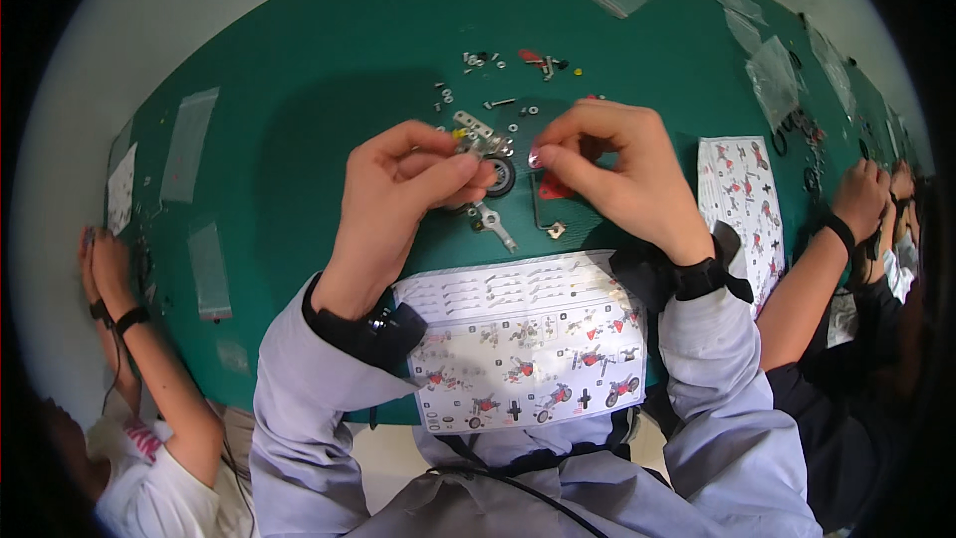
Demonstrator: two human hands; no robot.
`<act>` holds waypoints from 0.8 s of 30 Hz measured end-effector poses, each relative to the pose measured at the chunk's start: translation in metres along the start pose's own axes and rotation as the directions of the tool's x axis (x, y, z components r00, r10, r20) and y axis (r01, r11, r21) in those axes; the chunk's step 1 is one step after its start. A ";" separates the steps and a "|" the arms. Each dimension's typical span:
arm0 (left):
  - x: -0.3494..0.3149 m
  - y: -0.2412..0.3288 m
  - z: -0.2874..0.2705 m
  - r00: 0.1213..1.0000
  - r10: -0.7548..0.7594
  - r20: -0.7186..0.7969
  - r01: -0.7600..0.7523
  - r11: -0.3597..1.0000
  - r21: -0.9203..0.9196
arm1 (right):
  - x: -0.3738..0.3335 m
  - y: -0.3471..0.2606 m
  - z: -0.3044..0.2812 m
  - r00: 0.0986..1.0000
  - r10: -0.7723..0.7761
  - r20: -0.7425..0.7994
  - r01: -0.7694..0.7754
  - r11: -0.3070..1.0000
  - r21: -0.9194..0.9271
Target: Assembling a small metal toy motorcycle using parts and instructions.
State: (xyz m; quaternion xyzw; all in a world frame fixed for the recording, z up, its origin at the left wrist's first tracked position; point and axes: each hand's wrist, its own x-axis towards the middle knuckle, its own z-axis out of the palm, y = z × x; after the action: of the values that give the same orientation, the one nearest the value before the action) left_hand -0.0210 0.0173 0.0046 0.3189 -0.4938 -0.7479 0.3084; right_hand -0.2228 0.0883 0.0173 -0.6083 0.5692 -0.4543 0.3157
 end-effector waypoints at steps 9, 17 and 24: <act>-0.004 -0.018 -0.014 0.988 0.044 0.150 0.000 0.959 -0.282 | -0.006 -0.002 -0.002 0.898 -0.074 0.433 0.210 0.939 -0.274; -0.007 -0.017 -0.018 0.970 0.015 0.243 0.022 0.989 -0.148 | -0.011 -0.005 -0.009 0.876 0.057 0.478 0.155 0.906 -0.393; -0.009 -0.019 -0.017 0.962 0.002 0.273 -0.003 1.000 0.003 | -0.019 0.001 -0.016 0.884 0.100 0.457 0.173 0.838 -0.518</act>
State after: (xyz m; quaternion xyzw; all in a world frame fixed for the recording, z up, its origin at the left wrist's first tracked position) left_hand -0.0051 0.0208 -0.0174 0.2124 -0.5333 -0.7835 0.2379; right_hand -0.2363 0.1091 0.0188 -0.7746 0.5693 -0.1198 0.2481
